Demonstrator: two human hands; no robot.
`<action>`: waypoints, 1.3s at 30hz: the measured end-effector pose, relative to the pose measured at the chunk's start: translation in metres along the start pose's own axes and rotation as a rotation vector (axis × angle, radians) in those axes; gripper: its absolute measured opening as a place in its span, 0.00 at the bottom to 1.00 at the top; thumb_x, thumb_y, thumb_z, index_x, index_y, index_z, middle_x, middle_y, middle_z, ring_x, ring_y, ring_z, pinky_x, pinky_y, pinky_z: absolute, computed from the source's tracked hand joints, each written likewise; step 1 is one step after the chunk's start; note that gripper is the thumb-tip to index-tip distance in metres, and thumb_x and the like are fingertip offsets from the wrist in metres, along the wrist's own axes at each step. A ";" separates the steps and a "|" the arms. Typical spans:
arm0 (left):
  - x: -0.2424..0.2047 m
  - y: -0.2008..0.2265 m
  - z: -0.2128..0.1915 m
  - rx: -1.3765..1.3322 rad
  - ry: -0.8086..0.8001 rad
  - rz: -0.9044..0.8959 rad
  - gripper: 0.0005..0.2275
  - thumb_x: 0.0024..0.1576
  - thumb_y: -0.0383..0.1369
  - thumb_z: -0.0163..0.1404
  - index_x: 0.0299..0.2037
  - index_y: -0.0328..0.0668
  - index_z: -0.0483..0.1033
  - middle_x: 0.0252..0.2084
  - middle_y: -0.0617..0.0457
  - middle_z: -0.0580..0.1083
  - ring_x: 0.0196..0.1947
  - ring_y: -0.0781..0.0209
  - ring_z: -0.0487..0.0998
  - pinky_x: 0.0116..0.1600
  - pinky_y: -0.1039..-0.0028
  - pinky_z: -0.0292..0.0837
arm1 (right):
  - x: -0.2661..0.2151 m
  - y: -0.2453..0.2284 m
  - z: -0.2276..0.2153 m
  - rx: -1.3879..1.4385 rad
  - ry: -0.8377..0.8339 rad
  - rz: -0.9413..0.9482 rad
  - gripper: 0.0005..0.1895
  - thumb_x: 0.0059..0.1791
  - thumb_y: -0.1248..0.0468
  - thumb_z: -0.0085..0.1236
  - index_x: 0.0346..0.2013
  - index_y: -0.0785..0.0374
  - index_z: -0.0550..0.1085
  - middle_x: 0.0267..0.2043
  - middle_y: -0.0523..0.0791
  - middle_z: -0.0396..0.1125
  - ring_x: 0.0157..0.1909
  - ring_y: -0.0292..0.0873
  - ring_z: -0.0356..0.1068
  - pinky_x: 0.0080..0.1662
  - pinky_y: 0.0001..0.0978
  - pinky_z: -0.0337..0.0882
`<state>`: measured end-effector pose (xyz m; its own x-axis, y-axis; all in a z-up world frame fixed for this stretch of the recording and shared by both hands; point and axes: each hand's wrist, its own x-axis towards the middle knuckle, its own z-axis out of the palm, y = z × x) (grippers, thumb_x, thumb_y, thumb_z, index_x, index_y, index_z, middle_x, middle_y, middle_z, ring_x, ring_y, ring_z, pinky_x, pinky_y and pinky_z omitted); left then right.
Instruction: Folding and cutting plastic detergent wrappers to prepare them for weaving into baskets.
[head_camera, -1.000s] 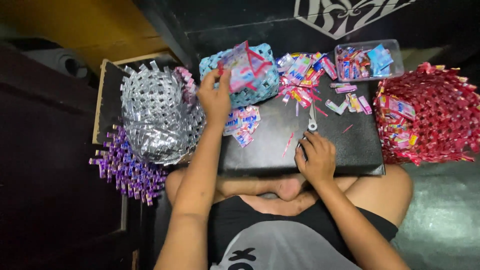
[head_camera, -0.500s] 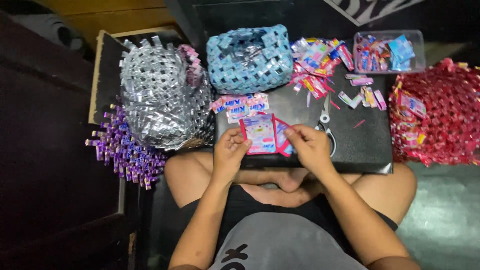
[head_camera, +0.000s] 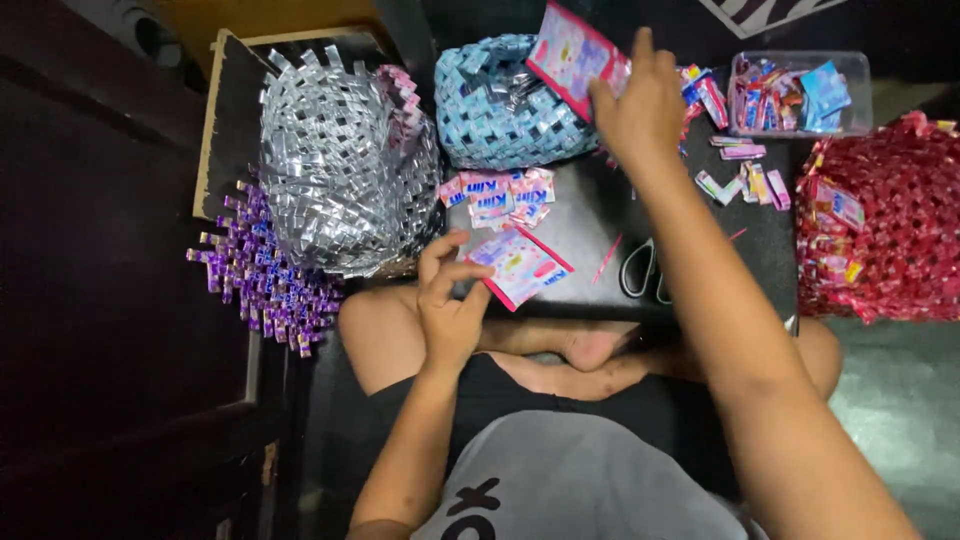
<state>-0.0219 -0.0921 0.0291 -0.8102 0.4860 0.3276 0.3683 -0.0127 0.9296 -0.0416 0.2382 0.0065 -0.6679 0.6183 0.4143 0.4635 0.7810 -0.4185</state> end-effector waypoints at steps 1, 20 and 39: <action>0.001 0.002 0.003 -0.001 0.011 0.004 0.10 0.49 0.17 0.53 0.36 0.41 0.78 0.62 0.47 0.66 0.69 0.44 0.65 0.73 0.60 0.58 | -0.013 -0.006 -0.010 0.001 0.002 -0.012 0.36 0.52 0.58 0.63 0.66 0.77 0.61 0.50 0.61 0.66 0.47 0.64 0.69 0.48 0.50 0.71; 0.004 0.001 0.012 0.283 0.016 0.118 0.08 0.42 0.22 0.60 0.27 0.48 0.82 0.60 0.52 0.74 0.73 0.46 0.62 0.78 0.46 0.42 | -0.027 -0.042 0.005 -0.004 -0.140 -0.504 0.24 0.55 0.48 0.52 0.55 0.64 0.75 0.61 0.51 0.67 0.67 0.61 0.57 0.65 0.70 0.45; -0.011 -0.063 0.045 -0.369 -0.006 -0.518 0.15 0.54 0.23 0.61 0.48 0.42 0.69 0.30 0.54 0.77 0.29 0.70 0.79 0.40 0.77 0.78 | -0.143 -0.009 -0.036 0.590 -0.003 -0.056 0.06 0.56 0.64 0.58 0.45 0.59 0.80 0.42 0.46 0.75 0.47 0.52 0.73 0.54 0.44 0.68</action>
<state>-0.0155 -0.0577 -0.0407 -0.8380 0.5150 -0.1802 -0.2532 -0.0744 0.9646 0.0707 0.1454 -0.0197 -0.6841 0.5767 0.4466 0.0260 0.6312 -0.7752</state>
